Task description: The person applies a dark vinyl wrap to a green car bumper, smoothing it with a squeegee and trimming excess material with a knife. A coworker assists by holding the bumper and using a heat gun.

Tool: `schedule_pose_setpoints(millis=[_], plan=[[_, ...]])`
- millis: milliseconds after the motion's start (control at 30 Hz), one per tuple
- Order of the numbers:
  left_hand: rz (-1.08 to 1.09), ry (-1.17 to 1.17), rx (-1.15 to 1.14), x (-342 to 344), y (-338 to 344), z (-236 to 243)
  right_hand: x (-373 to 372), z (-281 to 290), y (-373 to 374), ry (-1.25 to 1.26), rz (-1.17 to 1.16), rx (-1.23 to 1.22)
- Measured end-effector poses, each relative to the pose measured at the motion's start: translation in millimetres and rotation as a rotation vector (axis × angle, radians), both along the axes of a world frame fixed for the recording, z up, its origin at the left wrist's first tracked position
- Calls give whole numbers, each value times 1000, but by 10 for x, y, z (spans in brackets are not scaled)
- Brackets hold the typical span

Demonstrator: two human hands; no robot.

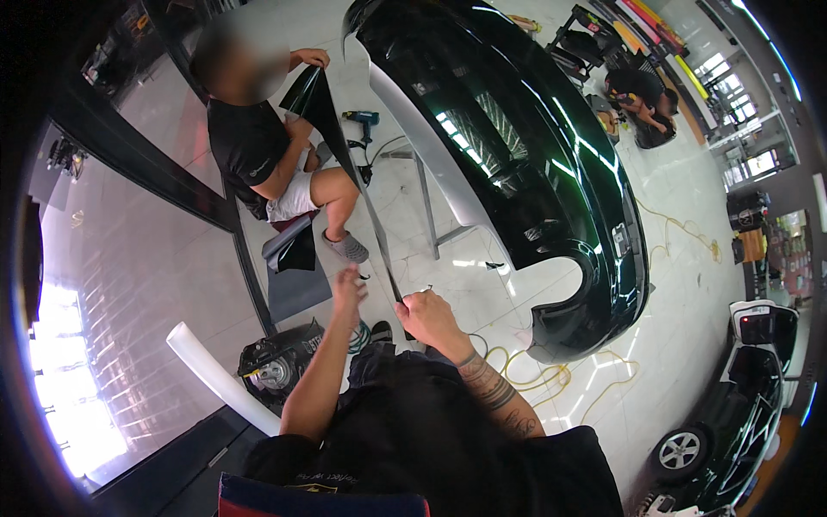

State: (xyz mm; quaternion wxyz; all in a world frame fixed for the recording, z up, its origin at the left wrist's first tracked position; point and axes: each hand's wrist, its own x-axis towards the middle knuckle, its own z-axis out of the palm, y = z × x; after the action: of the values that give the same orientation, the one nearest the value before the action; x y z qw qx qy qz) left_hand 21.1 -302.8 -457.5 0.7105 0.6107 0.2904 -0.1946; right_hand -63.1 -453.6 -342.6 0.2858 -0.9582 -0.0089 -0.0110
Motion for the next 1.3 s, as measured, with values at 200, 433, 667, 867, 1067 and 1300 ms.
schedule_pose_setpoints(millis=[200, 433, 667, 867, 1067, 1300], plan=[[-130, 170, -809, -341, -356, -502, 67, 197, -117, 84, -45, 125], [6, 189, -681, -326, -403, -515, -46, 175, -206, 113, -75, 38], [-22, -101, -275, -421, -534, -818, -210, 16, -304, 99, -67, -124], [-89, -190, 95, -576, -748, -980, -389, -178, -601, 147, -85, -220], [-71, -258, 247, -757, -1215, -1205, -588, -366, -1092, 221, -13, -291], [77, -308, 279, -832, -1746, -1473, -636, -445, -1442, 200, 80, -220]])
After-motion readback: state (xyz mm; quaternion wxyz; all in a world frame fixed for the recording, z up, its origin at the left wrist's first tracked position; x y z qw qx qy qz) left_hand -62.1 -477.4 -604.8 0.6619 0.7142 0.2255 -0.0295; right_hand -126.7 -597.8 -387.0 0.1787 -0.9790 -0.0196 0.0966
